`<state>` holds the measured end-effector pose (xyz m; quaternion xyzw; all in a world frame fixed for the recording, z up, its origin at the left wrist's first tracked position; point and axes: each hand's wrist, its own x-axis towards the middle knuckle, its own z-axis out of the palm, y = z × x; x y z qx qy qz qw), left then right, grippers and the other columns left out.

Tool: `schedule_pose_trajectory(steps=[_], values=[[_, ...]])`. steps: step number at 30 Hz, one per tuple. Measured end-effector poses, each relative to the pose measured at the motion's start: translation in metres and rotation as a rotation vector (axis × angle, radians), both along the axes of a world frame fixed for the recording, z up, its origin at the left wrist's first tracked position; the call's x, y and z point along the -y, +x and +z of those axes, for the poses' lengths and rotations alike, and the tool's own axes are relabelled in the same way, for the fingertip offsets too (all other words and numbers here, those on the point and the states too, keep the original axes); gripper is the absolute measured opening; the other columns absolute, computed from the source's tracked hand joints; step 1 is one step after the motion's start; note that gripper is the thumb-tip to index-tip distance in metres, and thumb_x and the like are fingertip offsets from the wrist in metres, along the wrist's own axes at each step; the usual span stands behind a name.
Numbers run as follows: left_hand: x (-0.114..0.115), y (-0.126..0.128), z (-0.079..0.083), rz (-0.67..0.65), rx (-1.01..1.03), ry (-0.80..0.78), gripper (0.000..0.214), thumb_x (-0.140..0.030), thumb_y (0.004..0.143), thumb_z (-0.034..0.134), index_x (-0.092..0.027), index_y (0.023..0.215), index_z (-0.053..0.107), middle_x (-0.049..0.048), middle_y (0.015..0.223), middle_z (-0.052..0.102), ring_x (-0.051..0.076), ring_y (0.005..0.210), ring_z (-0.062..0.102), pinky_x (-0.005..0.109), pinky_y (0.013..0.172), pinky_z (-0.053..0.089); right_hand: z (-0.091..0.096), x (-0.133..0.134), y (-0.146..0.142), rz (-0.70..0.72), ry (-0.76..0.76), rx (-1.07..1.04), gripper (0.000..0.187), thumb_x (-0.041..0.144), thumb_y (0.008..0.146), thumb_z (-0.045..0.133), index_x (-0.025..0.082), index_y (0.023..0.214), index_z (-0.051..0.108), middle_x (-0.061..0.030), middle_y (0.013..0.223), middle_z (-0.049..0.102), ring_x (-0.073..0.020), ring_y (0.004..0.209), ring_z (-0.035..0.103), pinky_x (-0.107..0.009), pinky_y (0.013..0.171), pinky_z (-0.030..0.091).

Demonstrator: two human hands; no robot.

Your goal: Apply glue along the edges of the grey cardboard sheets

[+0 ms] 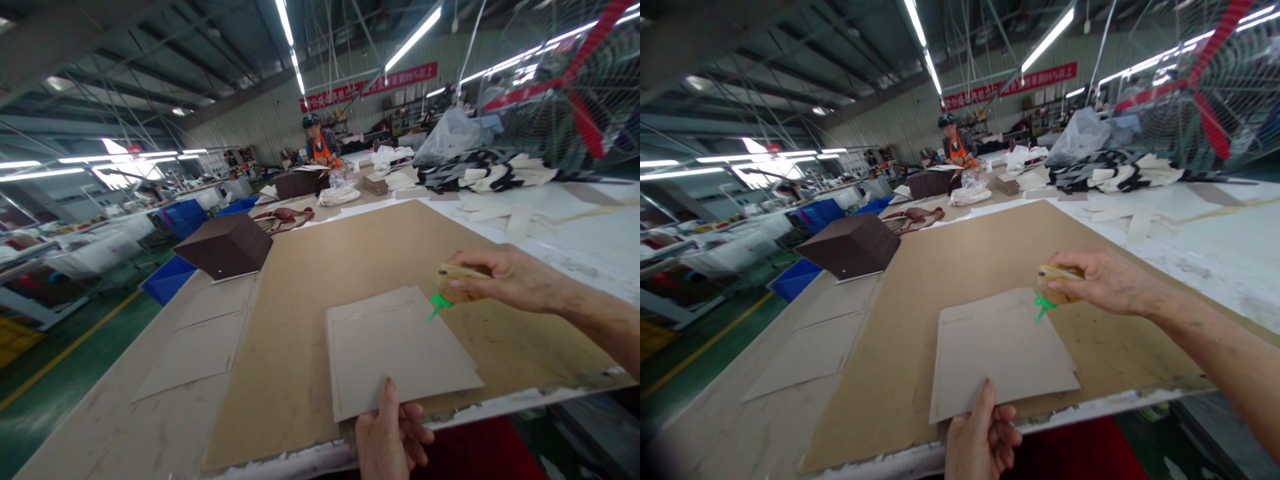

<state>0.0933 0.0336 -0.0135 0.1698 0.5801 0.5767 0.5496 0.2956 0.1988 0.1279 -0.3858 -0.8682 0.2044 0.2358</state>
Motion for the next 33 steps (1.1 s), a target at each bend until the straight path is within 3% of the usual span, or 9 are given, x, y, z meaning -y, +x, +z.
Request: schedule_pose_trajectory(steps=[3,8,16,22,29,33], values=[[0.000,0.000,-0.001,0.002,-0.007,0.000,0.064,-0.070,0.074,0.060,-0.007,0.066,0.067,0.0120,0.050,0.064,0.008,0.033,0.048,0.015,0.034,0.027,0.000,0.007,0.006,0.045,-0.145,-0.005,0.040,0.058,0.087,0.052,0.023,0.100,0.065,-0.0021,0.087,0.068,-0.0169,0.072,0.062,-0.028,0.065,0.045],[0.000,0.001,-0.001,0.026,0.001,-0.005,0.061,-0.067,0.076,0.061,-0.007,0.067,0.067,0.0113,0.049,0.064,0.008,0.033,0.049,0.015,0.035,0.030,-0.004,0.002,0.001,-0.034,0.150,-0.030,0.035,0.052,0.087,0.054,0.021,0.097,0.066,-0.0047,0.097,0.067,-0.0195,0.084,0.061,-0.030,0.071,0.042],[0.003,0.007,0.013,0.136,0.051,0.029,0.048,-0.055,0.074,0.072,-0.008,0.068,0.065,0.0098,0.066,0.070,0.009,0.042,0.057,0.014,0.033,0.035,-0.010,0.042,0.035,0.093,-0.069,0.000,0.031,0.056,0.088,0.055,0.029,0.096,0.069,0.0003,0.094,0.066,-0.0165,0.081,0.061,-0.027,0.068,0.045],[0.004,0.012,0.024,0.170,0.034,0.020,0.043,-0.050,0.075,0.072,-0.008,0.069,0.064,0.0081,0.062,0.068,0.010,0.042,0.057,0.015,0.034,0.036,-0.022,0.040,0.040,-0.021,0.064,-0.087,0.035,0.058,0.084,0.058,0.028,0.099,0.069,-0.0020,0.103,0.067,-0.0207,0.088,0.063,-0.030,0.072,0.047],[0.001,0.008,0.010,0.166,0.024,-0.013,0.050,-0.058,0.066,0.075,-0.009,0.070,0.065,0.0104,0.065,0.069,0.010,0.043,0.057,0.015,0.033,0.032,-0.021,0.048,0.044,0.046,-0.035,-0.083,0.031,0.056,0.084,0.059,0.030,0.095,0.071,-0.0010,0.094,0.068,-0.0186,0.080,0.063,-0.027,0.065,0.049],[-0.001,0.007,0.006,0.193,0.001,-0.023,0.054,-0.060,0.062,0.076,-0.009,0.070,0.065,0.0109,0.066,0.069,0.010,0.042,0.056,0.016,0.032,0.031,-0.026,0.035,0.037,-0.041,0.141,-0.127,0.036,0.057,0.084,0.058,0.026,0.098,0.069,-0.0030,0.100,0.068,-0.0205,0.086,0.063,-0.030,0.073,0.048]])
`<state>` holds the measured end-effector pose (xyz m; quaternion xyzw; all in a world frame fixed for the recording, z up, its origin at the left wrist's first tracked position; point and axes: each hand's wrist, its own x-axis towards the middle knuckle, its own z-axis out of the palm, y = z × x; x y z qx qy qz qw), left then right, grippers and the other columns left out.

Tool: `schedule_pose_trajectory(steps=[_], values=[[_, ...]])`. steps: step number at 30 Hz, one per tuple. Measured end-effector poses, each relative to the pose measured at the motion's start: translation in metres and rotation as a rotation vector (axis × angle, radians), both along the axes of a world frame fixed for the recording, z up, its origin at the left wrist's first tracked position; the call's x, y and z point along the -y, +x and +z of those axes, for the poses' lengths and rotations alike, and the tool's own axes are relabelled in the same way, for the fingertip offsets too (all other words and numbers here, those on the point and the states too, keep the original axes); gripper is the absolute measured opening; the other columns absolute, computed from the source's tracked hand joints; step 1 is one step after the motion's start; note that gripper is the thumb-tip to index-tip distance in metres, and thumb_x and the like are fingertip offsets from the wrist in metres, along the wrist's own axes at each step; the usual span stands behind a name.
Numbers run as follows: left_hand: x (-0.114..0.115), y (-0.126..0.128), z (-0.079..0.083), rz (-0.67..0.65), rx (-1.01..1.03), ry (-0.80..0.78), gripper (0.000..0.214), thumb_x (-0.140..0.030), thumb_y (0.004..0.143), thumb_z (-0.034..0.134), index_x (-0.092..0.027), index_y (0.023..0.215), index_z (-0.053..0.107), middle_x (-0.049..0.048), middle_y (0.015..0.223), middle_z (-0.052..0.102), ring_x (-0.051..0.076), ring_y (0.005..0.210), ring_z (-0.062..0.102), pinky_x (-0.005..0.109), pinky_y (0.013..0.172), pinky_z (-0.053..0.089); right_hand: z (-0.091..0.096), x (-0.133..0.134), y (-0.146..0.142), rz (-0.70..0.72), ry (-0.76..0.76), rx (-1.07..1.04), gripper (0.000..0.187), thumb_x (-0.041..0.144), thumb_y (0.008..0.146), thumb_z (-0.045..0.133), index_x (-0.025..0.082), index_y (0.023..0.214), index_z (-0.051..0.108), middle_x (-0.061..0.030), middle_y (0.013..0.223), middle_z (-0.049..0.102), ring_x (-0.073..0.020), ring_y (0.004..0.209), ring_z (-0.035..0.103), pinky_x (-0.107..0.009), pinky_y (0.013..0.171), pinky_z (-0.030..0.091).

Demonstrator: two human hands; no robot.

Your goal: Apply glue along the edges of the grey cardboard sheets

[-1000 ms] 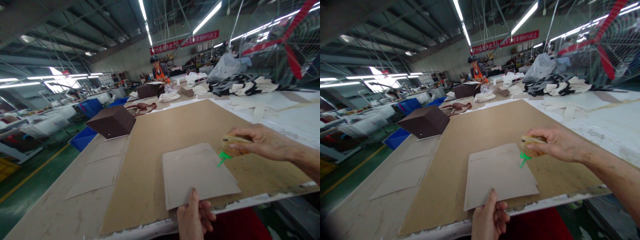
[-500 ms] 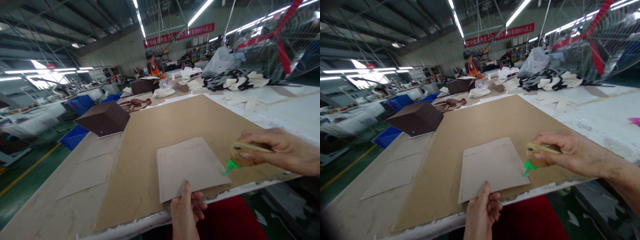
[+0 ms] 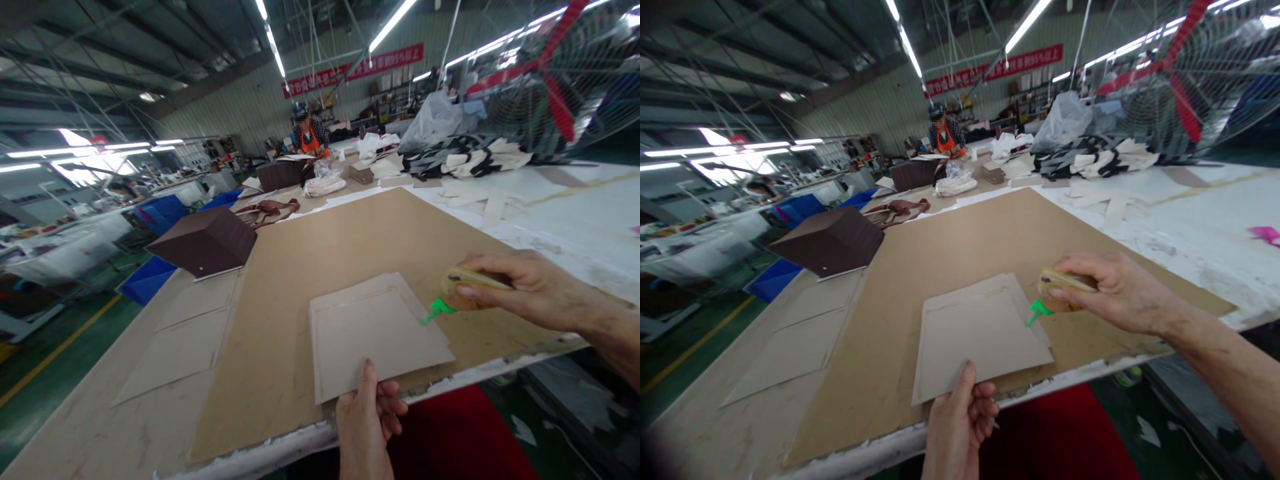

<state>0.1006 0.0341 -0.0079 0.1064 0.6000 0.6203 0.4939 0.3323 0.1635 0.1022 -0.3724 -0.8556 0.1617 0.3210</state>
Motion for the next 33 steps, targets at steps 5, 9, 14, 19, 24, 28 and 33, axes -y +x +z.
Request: schedule_pose_trajectory(steps=[5,9,14,19,24,28,33], values=[[0.002,0.001,0.004,-0.047,-0.015,-0.003,0.050,-0.058,0.070,0.071,-0.009,0.071,0.065,0.0090,0.057,0.067,0.009,0.039,0.053,0.015,0.035,0.030,-0.003,0.005,0.007,0.069,0.007,0.039,0.029,0.052,0.087,0.057,0.028,0.098,0.071,-0.0025,0.098,0.068,-0.0185,0.082,0.063,-0.028,0.068,0.049],[0.003,0.001,0.006,-0.023,-0.001,0.015,0.050,-0.058,0.067,0.074,-0.009,0.072,0.065,0.0096,0.063,0.069,0.010,0.042,0.056,0.015,0.034,0.032,-0.005,0.018,0.019,0.085,-0.042,0.019,0.027,0.053,0.085,0.059,0.032,0.094,0.072,-0.0020,0.094,0.068,-0.0200,0.079,0.064,-0.028,0.061,0.050],[0.002,0.002,0.008,0.000,0.020,0.026,0.047,-0.054,0.066,0.076,-0.010,0.074,0.064,0.0090,0.066,0.069,0.011,0.043,0.057,0.016,0.034,0.034,-0.012,0.021,0.024,-0.011,-0.046,-0.045,0.030,0.057,0.081,0.062,0.031,0.093,0.073,-0.0024,0.093,0.069,-0.0221,0.079,0.064,-0.030,0.063,0.051],[0.002,0.003,0.009,0.012,0.024,0.029,0.046,-0.054,0.065,0.077,-0.011,0.074,0.063,0.0080,0.064,0.069,0.011,0.043,0.058,0.016,0.034,0.034,-0.017,0.022,0.031,0.015,-0.018,-0.023,0.023,0.050,0.082,0.063,0.036,0.097,0.071,-0.0003,0.098,0.070,-0.0213,0.082,0.066,-0.028,0.063,0.054],[0.002,0.002,0.009,0.003,0.013,0.015,0.048,-0.056,0.064,0.077,-0.011,0.072,0.062,0.0086,0.064,0.069,0.011,0.043,0.057,0.016,0.034,0.035,-0.022,0.024,0.035,-0.007,-0.054,-0.068,0.021,0.051,0.081,0.063,0.037,0.095,0.072,0.0003,0.096,0.071,-0.0218,0.082,0.066,-0.030,0.062,0.054],[0.004,0.003,0.010,-0.027,0.002,0.013,0.046,-0.055,0.069,0.074,-0.010,0.073,0.063,0.0085,0.061,0.068,0.009,0.042,0.056,0.015,0.036,0.034,-0.025,0.026,0.039,-0.056,-0.043,-0.114,0.022,0.051,0.077,0.067,0.038,0.094,0.072,-0.0004,0.096,0.071,-0.0232,0.082,0.067,-0.031,0.063,0.055],[0.003,0.004,0.010,-0.011,0.003,0.009,0.047,-0.055,0.068,0.075,-0.010,0.072,0.063,0.0087,0.062,0.068,0.010,0.042,0.056,0.015,0.035,0.033,-0.023,0.026,0.033,-0.048,0.009,-0.102,0.023,0.051,0.081,0.064,0.033,0.092,0.073,-0.0019,0.095,0.071,-0.0214,0.081,0.066,-0.030,0.065,0.054]])
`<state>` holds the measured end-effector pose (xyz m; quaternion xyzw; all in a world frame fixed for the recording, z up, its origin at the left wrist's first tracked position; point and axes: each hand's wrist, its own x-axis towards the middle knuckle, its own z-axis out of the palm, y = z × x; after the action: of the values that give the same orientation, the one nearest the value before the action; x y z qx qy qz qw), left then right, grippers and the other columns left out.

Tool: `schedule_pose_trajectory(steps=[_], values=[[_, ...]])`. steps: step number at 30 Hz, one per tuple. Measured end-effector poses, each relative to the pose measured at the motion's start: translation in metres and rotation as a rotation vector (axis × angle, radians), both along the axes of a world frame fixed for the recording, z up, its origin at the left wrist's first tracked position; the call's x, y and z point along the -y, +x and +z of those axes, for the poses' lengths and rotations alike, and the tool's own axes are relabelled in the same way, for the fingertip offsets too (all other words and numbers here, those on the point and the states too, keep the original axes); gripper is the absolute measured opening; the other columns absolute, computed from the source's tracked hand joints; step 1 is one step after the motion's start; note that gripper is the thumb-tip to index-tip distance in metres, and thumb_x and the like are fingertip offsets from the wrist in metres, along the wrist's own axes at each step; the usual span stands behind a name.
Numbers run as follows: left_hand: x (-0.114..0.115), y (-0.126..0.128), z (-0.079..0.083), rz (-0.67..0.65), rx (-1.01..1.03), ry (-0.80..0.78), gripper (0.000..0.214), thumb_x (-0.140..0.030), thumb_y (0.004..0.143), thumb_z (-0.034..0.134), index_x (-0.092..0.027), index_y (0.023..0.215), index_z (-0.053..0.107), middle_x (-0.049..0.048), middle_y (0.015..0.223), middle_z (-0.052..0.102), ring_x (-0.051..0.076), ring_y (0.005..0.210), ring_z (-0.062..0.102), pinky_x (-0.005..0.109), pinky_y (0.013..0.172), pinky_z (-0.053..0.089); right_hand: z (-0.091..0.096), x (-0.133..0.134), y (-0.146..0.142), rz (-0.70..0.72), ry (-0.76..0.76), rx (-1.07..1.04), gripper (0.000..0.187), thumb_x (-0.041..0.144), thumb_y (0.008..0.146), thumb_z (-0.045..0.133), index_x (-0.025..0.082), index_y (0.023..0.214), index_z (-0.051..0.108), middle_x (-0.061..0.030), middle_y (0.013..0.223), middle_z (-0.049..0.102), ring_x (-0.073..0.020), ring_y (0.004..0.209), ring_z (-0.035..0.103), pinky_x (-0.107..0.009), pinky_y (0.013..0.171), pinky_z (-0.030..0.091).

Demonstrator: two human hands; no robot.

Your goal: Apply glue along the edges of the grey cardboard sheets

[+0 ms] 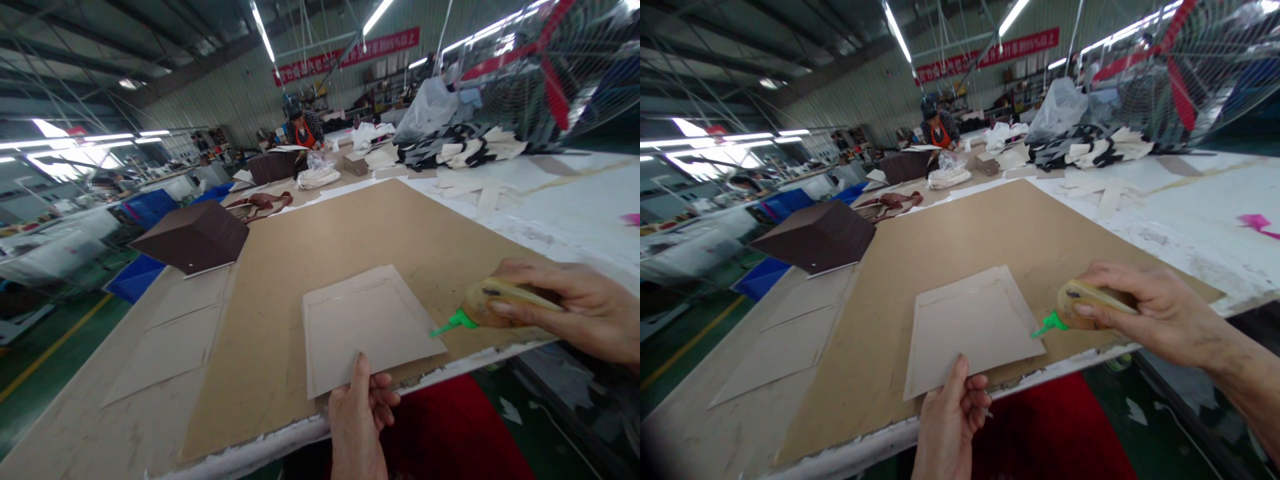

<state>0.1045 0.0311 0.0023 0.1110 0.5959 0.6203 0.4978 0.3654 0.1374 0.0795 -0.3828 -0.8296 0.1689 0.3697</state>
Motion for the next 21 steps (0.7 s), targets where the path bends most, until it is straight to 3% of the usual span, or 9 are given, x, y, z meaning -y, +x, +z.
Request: schedule_pose_trajectory(steps=[4,8,13,18,21], values=[[-0.002,0.000,-0.002,0.024,-0.002,0.020,0.049,-0.056,0.063,0.077,-0.011,0.073,0.063,0.0086,0.066,0.070,0.011,0.044,0.058,0.015,0.034,0.034,-0.004,0.000,0.003,0.104,0.126,-0.009,0.026,0.052,0.086,0.061,0.032,0.098,0.072,-0.0030,0.094,0.072,-0.0161,0.077,0.067,-0.022,0.059,0.053],[-0.001,-0.001,-0.002,-0.007,-0.011,0.013,0.050,-0.058,0.066,0.075,-0.010,0.071,0.064,0.0083,0.058,0.067,0.010,0.041,0.055,0.015,0.035,0.033,-0.009,-0.003,0.006,0.049,0.203,-0.072,0.027,0.053,0.085,0.062,0.030,0.096,0.071,-0.0031,0.088,0.071,-0.0129,0.073,0.066,-0.020,0.057,0.052],[0.001,0.000,0.003,-0.001,0.012,0.002,0.051,-0.059,0.061,0.078,-0.010,0.068,0.063,0.0094,0.062,0.069,0.010,0.043,0.056,0.016,0.036,0.034,-0.018,-0.004,0.006,0.083,0.062,-0.068,0.030,0.055,0.082,0.065,0.029,0.093,0.074,-0.0062,0.090,0.071,-0.0148,0.075,0.066,-0.023,0.057,0.051],[0.003,-0.001,0.006,-0.034,0.009,0.013,0.049,-0.058,0.065,0.075,-0.010,0.068,0.064,0.0095,0.057,0.067,0.011,0.044,0.057,0.016,0.038,0.035,-0.028,-0.004,0.014,-0.113,-0.067,-0.220,0.046,0.069,0.071,0.067,0.028,0.089,0.076,-0.0098,0.094,0.070,-0.0182,0.078,0.065,-0.032,0.064,0.052],[0.000,-0.003,0.004,-0.053,0.018,0.002,0.049,-0.059,0.067,0.074,-0.010,0.067,0.064,0.0093,0.057,0.067,0.010,0.044,0.056,0.016,0.037,0.033,-0.032,-0.001,0.018,-0.137,-0.107,-0.221,0.049,0.071,0.064,0.071,0.026,0.084,0.077,-0.0108,0.093,0.071,-0.0201,0.080,0.064,-0.036,0.066,0.050]])
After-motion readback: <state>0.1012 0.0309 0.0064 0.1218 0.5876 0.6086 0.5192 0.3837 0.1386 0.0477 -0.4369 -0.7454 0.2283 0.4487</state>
